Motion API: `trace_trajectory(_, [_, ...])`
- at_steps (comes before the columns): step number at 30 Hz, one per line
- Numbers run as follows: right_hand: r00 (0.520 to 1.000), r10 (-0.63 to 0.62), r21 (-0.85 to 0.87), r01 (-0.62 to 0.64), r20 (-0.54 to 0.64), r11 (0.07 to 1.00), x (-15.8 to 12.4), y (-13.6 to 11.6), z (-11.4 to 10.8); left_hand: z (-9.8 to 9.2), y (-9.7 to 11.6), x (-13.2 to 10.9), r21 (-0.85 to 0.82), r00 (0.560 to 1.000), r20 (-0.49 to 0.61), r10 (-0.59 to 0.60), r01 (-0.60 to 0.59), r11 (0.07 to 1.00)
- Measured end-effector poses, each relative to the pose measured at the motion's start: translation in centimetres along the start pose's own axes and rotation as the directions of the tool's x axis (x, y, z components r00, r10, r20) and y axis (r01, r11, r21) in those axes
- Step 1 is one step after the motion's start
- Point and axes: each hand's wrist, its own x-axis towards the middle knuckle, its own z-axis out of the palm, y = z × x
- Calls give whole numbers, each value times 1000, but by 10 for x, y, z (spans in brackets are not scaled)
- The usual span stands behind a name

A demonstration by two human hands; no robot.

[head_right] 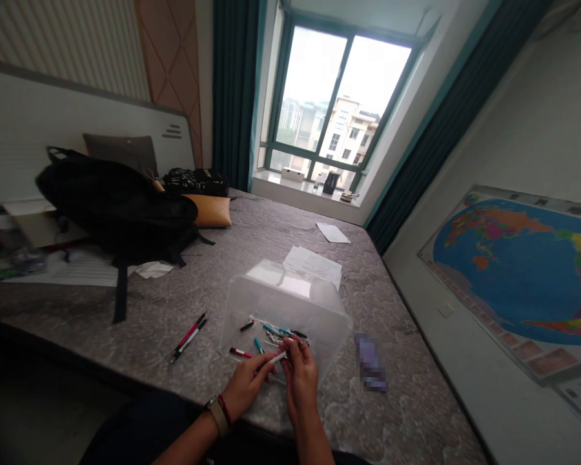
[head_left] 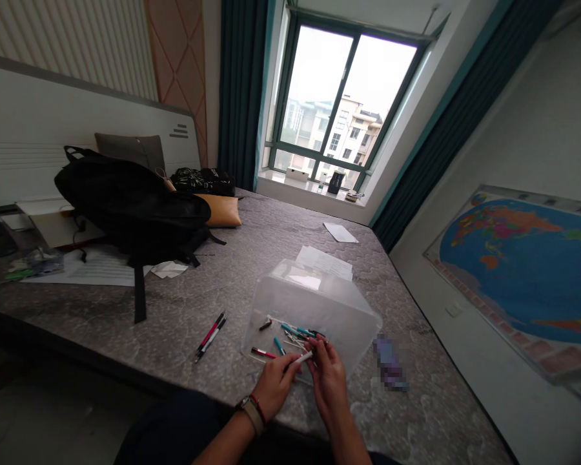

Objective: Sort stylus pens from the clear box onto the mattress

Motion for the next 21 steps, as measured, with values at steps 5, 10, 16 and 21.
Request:
trace_trajectory(5, [988, 24, 89, -38, 155, 995, -7, -8, 7, 2, 4, 2, -99, 998, -56, -22, 16, 995])
trace_trajectory(10, [1000, -7, 16, 7, 20, 1000, -2, -1, 1, 0, 4, 0, -107, 999, -27, -44, 41, 993])
trace_trajectory(16, [995, 22, -3, -21, 93, 1000, -5, -1, 3, 1, 1, -2, -129, 998, -34, -62, 57, 990])
trace_trajectory(21, [994, 73, -37, -70, 79, 997, -3, 4, -1, 2, -1, -2, -207, 996, -23, -90, 84, 975])
